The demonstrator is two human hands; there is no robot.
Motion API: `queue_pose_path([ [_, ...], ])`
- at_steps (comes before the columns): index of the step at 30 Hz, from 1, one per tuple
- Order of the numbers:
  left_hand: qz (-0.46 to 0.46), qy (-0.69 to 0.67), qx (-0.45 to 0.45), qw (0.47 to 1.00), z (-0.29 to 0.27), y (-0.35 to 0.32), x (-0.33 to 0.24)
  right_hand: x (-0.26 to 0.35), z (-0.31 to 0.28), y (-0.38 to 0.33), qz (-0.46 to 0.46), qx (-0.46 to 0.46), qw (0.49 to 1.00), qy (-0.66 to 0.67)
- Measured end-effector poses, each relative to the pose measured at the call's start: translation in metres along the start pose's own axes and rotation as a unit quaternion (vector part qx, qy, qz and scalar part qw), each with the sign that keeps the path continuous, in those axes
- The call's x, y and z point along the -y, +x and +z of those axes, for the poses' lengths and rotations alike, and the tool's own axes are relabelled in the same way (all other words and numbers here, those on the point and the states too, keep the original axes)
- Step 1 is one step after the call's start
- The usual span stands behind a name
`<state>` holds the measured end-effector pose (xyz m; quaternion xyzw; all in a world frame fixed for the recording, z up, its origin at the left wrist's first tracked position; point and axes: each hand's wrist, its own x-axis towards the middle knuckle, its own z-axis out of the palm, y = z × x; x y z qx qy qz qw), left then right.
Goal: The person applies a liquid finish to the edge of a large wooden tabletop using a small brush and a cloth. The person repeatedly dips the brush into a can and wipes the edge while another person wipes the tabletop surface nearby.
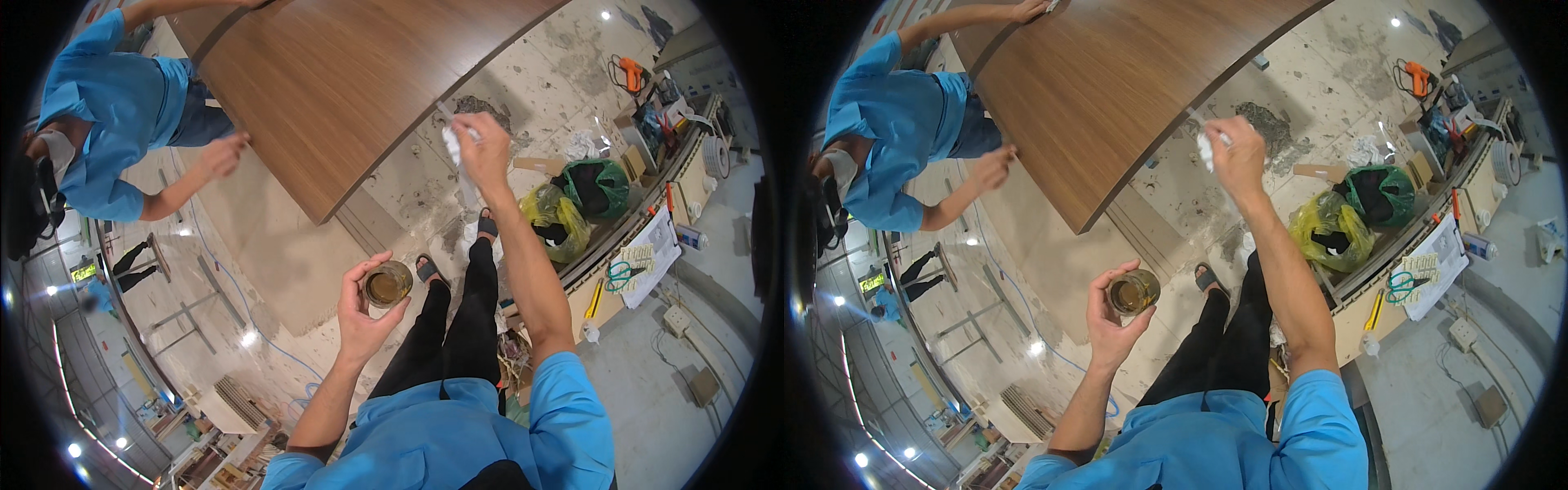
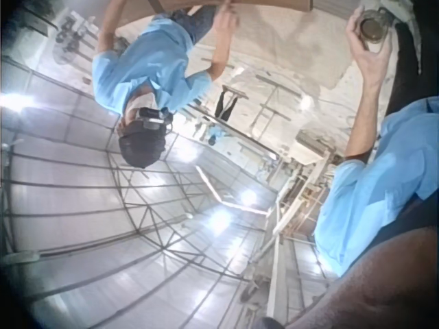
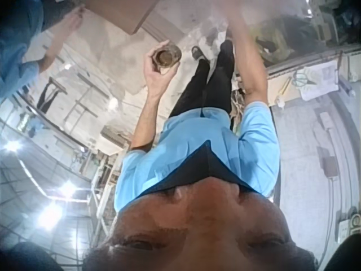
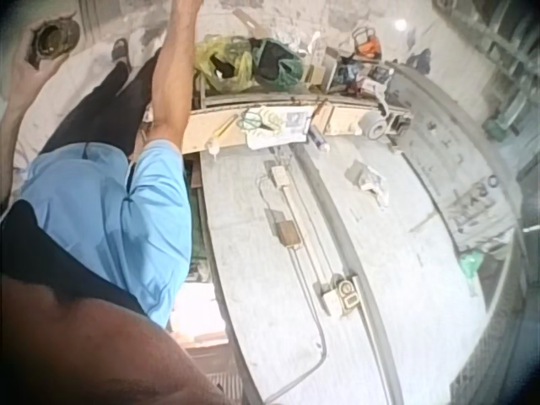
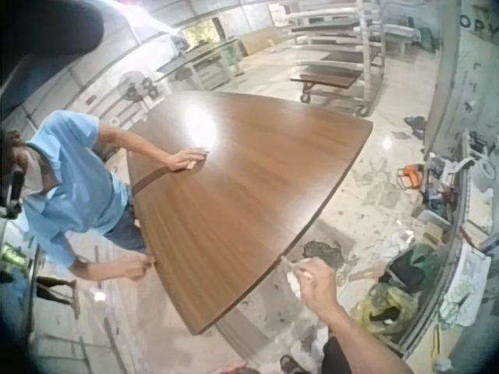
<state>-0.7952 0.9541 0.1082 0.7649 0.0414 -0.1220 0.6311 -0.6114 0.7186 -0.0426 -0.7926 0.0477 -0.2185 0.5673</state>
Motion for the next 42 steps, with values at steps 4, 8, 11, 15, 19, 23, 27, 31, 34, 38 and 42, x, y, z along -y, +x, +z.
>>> queue_pose_path([
  [4, -0.005, -0.013, -0.007, 1.000, -0.005, -0.007, 0.002, 0.008, 0.002, -0.013, 0.008, 0.046, 0.999, 0.000],
  [8, -0.003, -0.016, -0.009, 1.000, -0.010, -0.013, 0.005, 0.006, 0.000, -0.006, 0.019, -0.037, 0.999, -0.007],
  [11, -0.001, -0.009, -0.006, 1.000, -0.014, -0.015, 0.007, 0.000, 0.001, -0.002, 0.015, -0.016, 1.000, -0.013],
  [15, -0.003, -0.012, -0.010, 1.000, -0.019, -0.019, 0.009, -0.004, 0.005, -0.006, 0.013, 0.018, 1.000, -0.011],
  [19, -0.015, -0.032, -0.016, 0.999, -0.023, -0.023, 0.010, 0.001, 0.006, -0.007, 0.025, -0.039, 0.999, -0.003],
  [23, -0.004, -0.029, -0.014, 0.999, -0.023, -0.022, 0.010, 0.013, 0.013, -0.023, -0.008, 0.098, 0.995, -0.027],
  [27, -0.004, -0.030, -0.009, 0.999, -0.024, -0.024, 0.009, 0.017, 0.019, -0.037, -0.028, 0.074, 0.997, -0.011],
  [31, 0.003, -0.034, -0.010, 0.999, -0.026, -0.023, 0.009, 0.020, 0.025, -0.038, 0.017, -0.016, 1.000, 0.009],
  [34, 0.006, -0.035, -0.012, 0.999, -0.026, -0.024, 0.009, 0.029, 0.032, -0.050, -0.006, 0.099, 0.995, -0.016],
  [38, -0.002, -0.035, -0.021, 0.999, -0.028, -0.027, 0.010, 0.036, 0.036, -0.060, 0.008, 0.025, 1.000, -0.002],
  [42, -0.006, -0.039, -0.028, 0.999, -0.030, -0.028, 0.012, 0.036, 0.041, -0.062, 0.000, 0.004, 1.000, 0.010],
])
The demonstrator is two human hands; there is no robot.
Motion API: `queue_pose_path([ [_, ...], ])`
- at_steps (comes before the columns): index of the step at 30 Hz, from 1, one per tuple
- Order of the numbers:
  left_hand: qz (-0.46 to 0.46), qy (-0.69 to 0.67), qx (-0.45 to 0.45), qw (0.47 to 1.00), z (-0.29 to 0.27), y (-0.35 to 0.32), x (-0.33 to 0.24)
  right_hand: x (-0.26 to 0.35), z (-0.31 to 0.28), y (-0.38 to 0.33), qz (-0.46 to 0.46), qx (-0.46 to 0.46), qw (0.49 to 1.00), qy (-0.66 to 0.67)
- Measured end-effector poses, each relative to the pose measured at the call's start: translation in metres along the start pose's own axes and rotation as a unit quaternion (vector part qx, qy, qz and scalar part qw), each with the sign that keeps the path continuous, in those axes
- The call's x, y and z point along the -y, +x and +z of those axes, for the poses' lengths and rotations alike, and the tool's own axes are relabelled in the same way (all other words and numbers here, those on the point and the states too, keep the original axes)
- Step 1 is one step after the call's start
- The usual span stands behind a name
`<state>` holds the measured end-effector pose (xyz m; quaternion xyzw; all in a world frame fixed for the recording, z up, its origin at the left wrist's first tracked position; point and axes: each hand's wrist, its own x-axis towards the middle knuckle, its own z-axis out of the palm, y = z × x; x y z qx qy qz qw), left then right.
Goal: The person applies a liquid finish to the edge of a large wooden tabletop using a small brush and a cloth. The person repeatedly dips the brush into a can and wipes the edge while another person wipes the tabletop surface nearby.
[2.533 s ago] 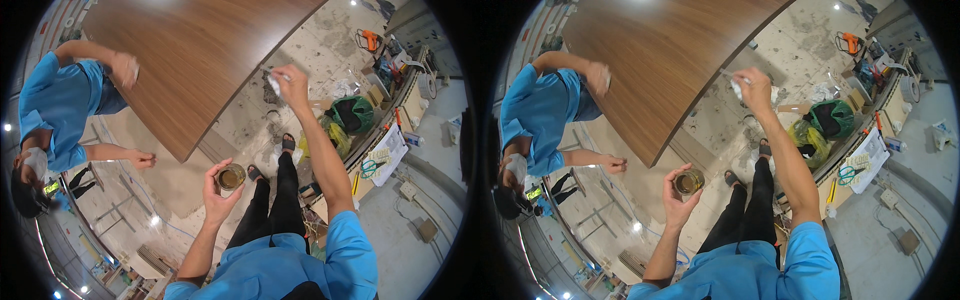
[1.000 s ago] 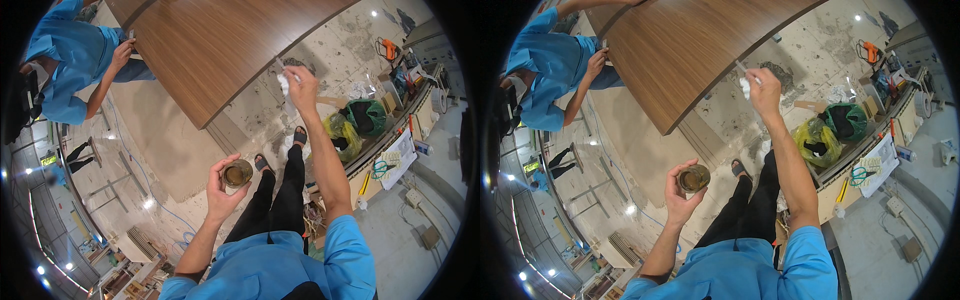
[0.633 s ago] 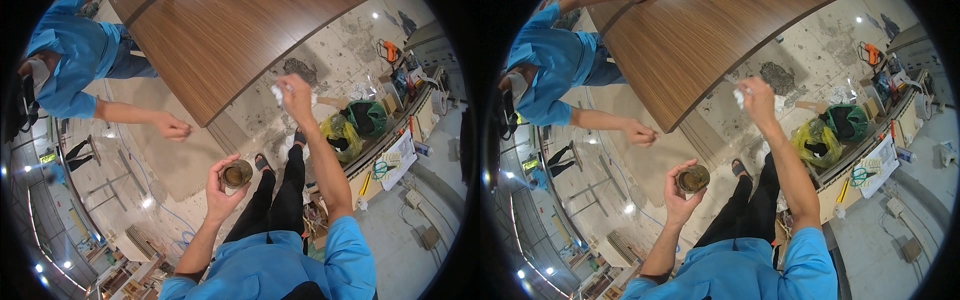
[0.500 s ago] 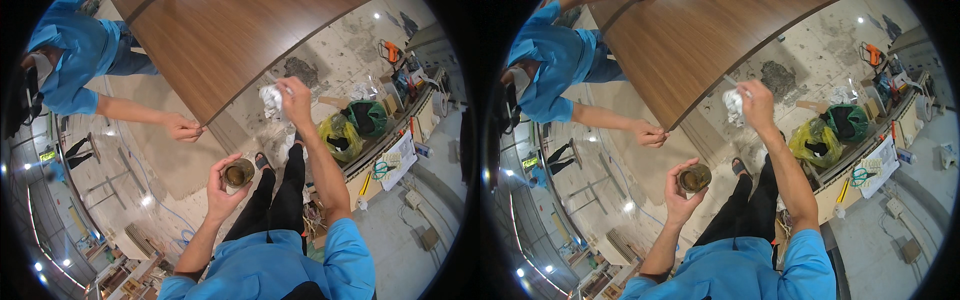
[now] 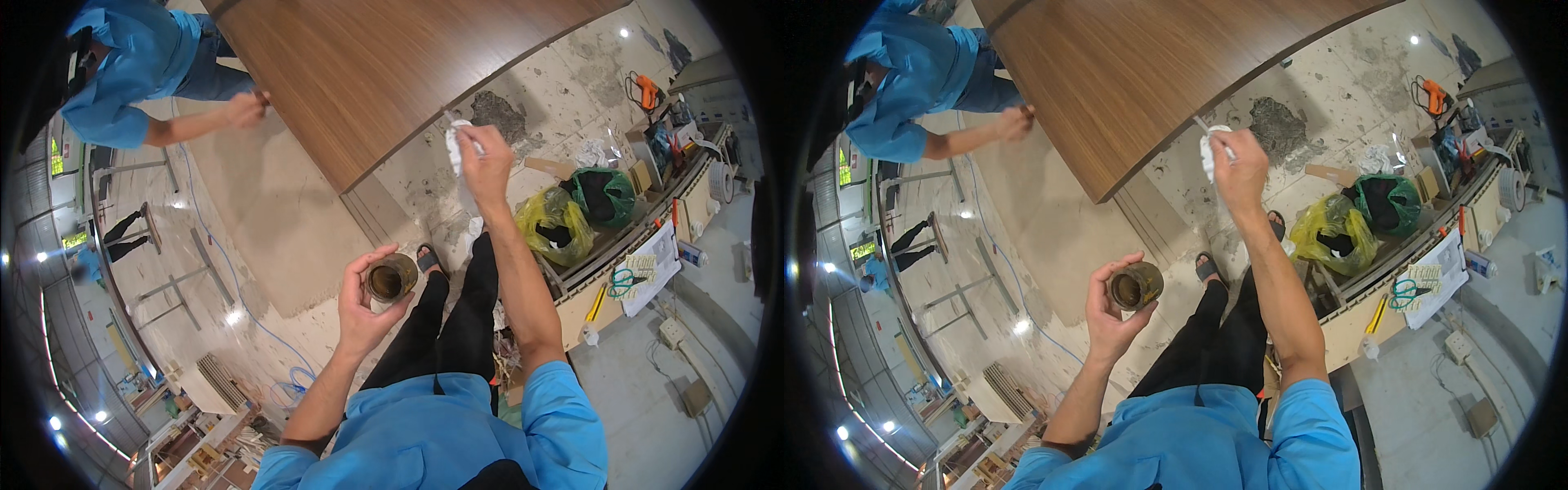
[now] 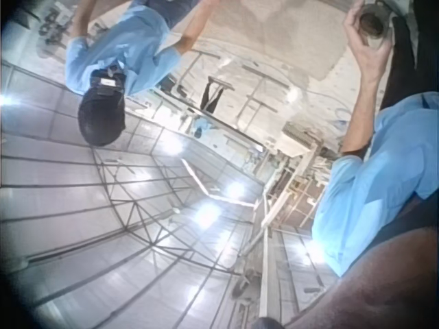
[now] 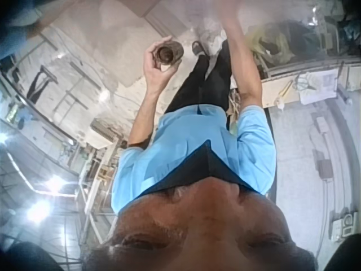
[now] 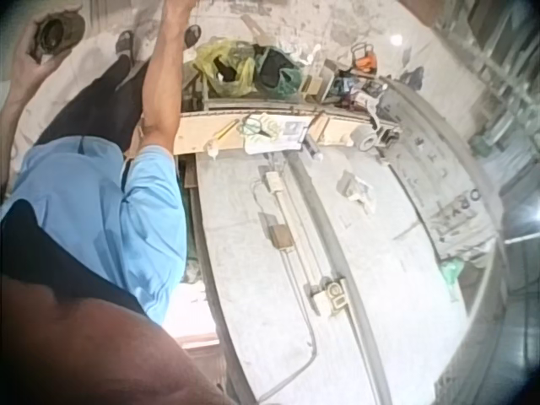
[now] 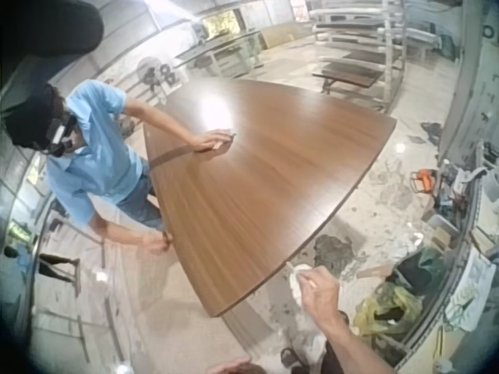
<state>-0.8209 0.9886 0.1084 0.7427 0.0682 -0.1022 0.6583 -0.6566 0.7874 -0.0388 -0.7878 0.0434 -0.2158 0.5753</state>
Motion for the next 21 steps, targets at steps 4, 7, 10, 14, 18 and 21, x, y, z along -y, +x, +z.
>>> queue_pose_path([
  [4, 0.000, 0.002, -0.002, 1.000, -0.001, -0.002, 0.000, 0.006, 0.008, -0.010, 0.004, 0.145, 0.989, -0.034],
  [7, -0.022, -0.005, -0.008, 1.000, -0.003, -0.005, -0.001, 0.011, 0.011, -0.016, 0.006, -0.003, 1.000, -0.002],
  [10, -0.018, -0.010, -0.018, 1.000, -0.005, -0.006, 0.000, 0.016, 0.015, -0.020, 0.035, -0.006, 0.999, 0.022],
  [14, -0.021, -0.020, -0.026, 0.999, -0.006, -0.009, 0.001, 0.023, 0.021, -0.031, 0.032, 0.176, 0.984, -0.007],
  [18, -0.027, -0.010, -0.028, 0.999, -0.012, -0.013, 0.000, 0.027, 0.025, -0.039, -0.001, 0.029, 1.000, 0.006],
  [21, -0.020, -0.008, -0.029, 0.999, -0.015, -0.014, 0.002, 0.029, 0.030, -0.045, 0.007, 0.061, 0.998, 0.028],
])
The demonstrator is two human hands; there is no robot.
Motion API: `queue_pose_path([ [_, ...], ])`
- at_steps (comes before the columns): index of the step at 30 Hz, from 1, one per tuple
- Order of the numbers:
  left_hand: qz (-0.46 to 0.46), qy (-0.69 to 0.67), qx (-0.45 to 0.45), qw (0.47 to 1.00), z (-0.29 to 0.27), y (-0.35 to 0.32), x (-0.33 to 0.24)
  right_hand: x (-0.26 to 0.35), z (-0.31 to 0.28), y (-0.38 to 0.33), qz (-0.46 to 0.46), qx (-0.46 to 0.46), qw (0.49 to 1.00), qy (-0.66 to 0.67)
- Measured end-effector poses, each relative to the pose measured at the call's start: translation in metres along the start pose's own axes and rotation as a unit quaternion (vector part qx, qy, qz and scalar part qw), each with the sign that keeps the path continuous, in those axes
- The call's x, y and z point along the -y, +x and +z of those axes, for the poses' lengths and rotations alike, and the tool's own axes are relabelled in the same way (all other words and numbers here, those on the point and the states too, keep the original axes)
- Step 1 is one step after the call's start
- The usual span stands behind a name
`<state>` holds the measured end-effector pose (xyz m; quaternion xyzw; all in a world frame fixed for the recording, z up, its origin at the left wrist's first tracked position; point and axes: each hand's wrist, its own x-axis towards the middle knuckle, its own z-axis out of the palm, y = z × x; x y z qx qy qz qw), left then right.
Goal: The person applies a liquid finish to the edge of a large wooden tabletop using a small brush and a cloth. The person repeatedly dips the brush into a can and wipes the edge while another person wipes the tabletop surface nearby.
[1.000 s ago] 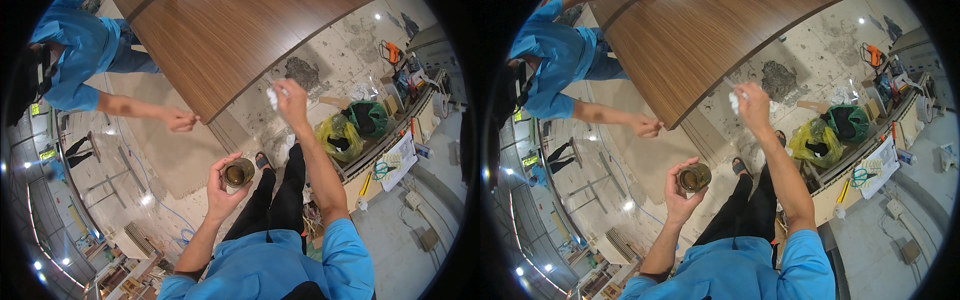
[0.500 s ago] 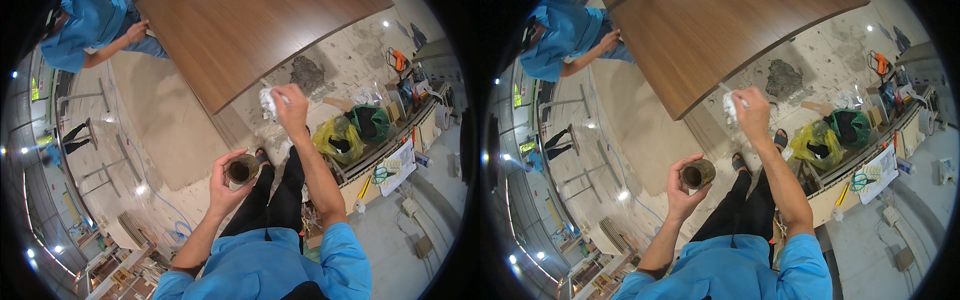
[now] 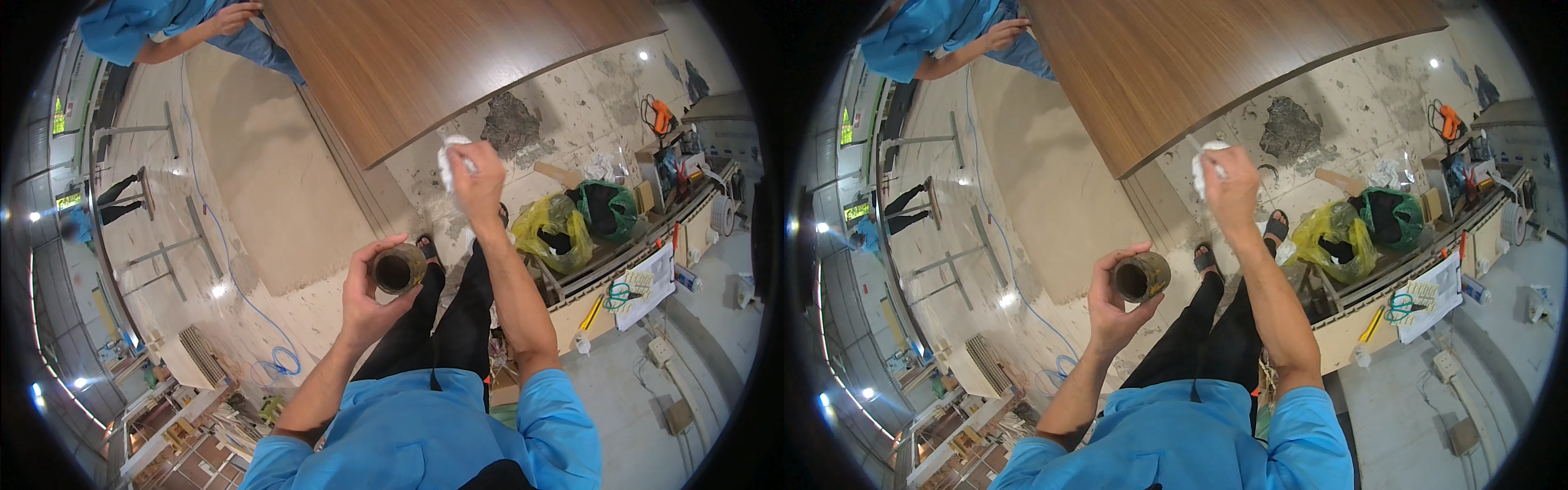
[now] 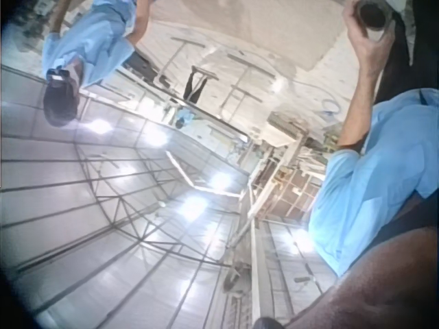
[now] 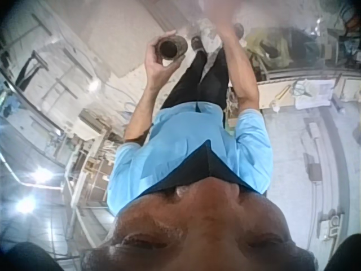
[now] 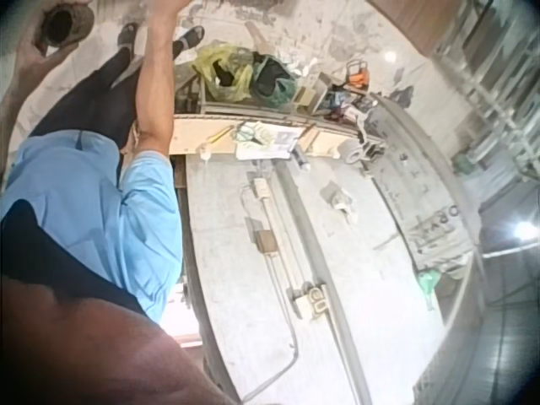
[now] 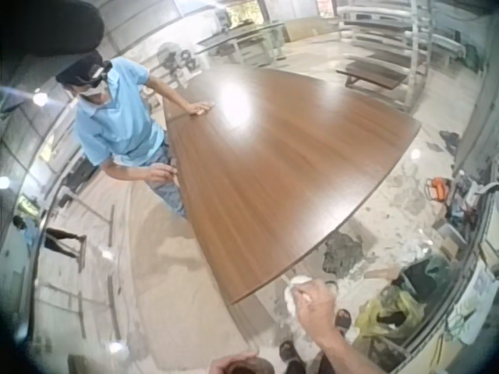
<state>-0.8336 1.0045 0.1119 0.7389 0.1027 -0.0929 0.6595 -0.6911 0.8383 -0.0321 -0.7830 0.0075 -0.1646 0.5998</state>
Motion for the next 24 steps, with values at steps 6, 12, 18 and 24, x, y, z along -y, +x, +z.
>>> queue_pose_path([
  [6, 0.027, -0.015, 0.004, 1.000, -0.006, -0.004, 0.006, 0.005, 0.006, -0.001, -0.022, -0.039, 0.998, -0.033],
  [12, 0.058, 0.000, 0.010, 0.998, -0.010, -0.006, 0.012, 0.012, 0.017, -0.012, -0.030, 0.121, 0.992, 0.003],
  [18, 0.061, -0.004, 0.001, 0.998, -0.017, -0.009, 0.012, 0.019, 0.027, -0.023, -0.020, 0.006, 1.000, -0.002],
  [24, 0.062, -0.004, -0.007, 0.998, -0.022, -0.012, 0.012, 0.026, 0.040, -0.040, 0.000, 0.071, 0.997, 0.014],
])
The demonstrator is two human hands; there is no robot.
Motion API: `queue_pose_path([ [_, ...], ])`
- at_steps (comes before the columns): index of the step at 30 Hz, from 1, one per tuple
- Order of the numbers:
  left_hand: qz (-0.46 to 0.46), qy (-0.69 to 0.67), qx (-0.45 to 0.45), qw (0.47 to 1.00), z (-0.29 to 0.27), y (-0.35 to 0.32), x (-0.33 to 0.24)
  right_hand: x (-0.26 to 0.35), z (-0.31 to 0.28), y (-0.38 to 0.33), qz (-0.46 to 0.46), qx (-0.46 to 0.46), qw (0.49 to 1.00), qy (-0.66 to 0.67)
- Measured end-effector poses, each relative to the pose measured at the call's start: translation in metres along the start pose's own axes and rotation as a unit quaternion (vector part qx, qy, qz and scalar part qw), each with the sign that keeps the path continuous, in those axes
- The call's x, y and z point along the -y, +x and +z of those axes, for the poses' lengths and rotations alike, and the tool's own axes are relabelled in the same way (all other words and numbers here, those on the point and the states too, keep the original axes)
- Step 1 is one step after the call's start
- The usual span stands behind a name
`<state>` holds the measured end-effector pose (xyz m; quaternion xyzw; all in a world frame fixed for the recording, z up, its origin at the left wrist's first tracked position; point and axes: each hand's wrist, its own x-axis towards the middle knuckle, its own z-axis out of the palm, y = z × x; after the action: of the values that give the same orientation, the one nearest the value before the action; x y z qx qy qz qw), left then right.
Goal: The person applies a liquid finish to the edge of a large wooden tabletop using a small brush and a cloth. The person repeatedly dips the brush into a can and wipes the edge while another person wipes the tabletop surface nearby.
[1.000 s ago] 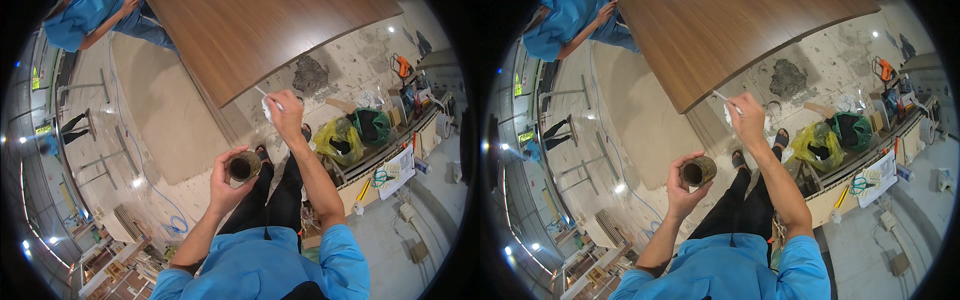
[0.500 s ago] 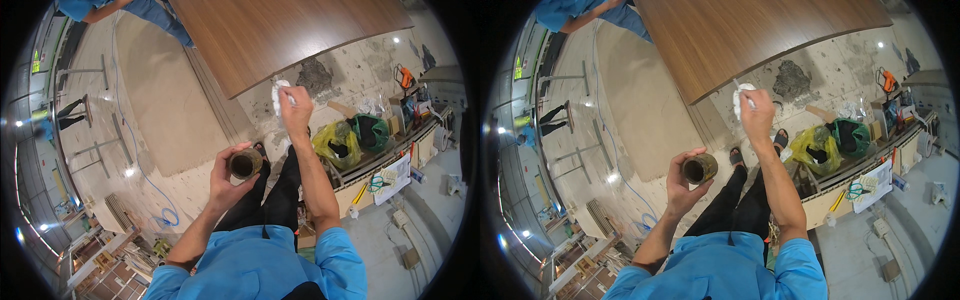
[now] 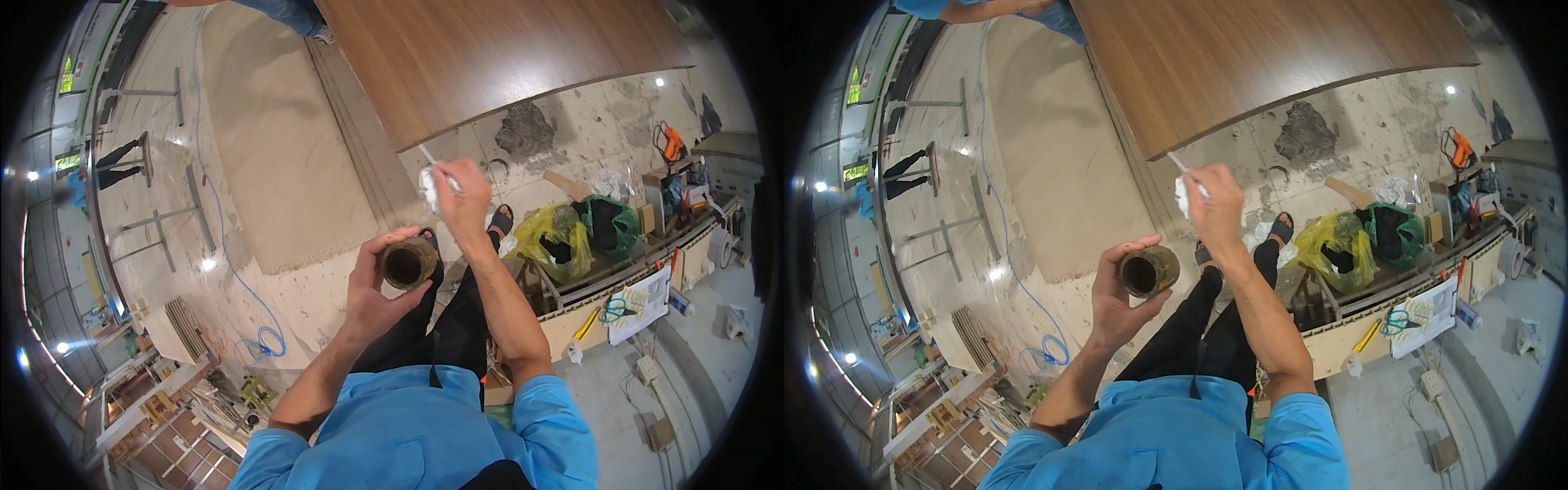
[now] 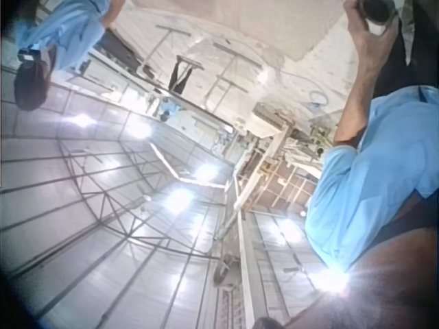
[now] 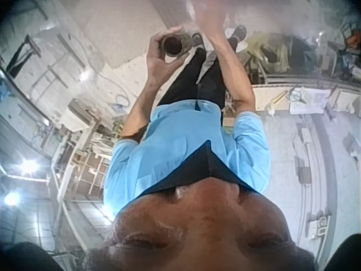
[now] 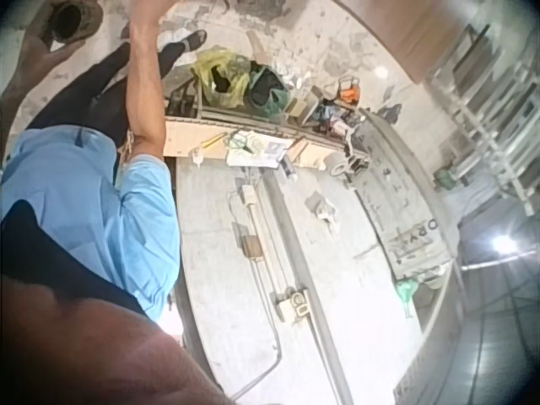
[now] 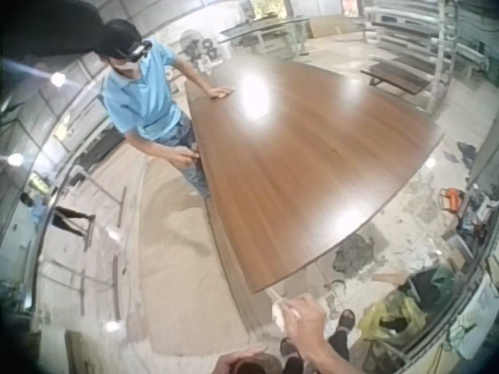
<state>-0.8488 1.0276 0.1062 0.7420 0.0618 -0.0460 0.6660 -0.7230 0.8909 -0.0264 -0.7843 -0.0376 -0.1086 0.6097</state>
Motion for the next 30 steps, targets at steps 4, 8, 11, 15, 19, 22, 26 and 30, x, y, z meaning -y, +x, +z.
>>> queue_pose_path([
  [4, 0.009, 0.011, -0.001, 1.000, -0.006, -0.001, 0.000, -0.016, -0.011, 0.009, 0.005, -0.052, 0.998, -0.032],
  [8, 0.003, 0.001, -0.005, 1.000, -0.007, -0.003, 0.002, -0.024, -0.017, 0.016, 0.017, -0.083, 0.996, -0.028],
  [11, 0.005, 0.000, -0.005, 1.000, -0.007, -0.004, 0.003, -0.017, -0.013, 0.011, 0.012, -0.055, 0.998, -0.029],
  [15, 0.007, -0.003, -0.003, 1.000, -0.007, -0.003, 0.004, -0.005, -0.007, 0.002, -0.025, 0.019, 0.999, -0.007],
  [19, 0.009, -0.002, -0.008, 1.000, -0.008, -0.004, 0.004, -0.001, -0.002, 0.001, 0.014, -0.052, 0.998, -0.024],
  [22, 0.007, 0.004, -0.004, 1.000, -0.009, -0.004, 0.004, 0.001, 0.004, 0.000, -0.005, -0.007, 1.000, -0.011],
  [26, 0.006, -0.008, -0.010, 1.000, -0.011, -0.005, 0.002, 0.003, 0.008, -0.004, 0.008, -0.031, 0.999, -0.023],
  [30, 0.001, -0.005, -0.013, 1.000, -0.013, -0.007, 0.001, 0.005, 0.011, -0.007, 0.016, -0.048, 0.999, -0.011],
])
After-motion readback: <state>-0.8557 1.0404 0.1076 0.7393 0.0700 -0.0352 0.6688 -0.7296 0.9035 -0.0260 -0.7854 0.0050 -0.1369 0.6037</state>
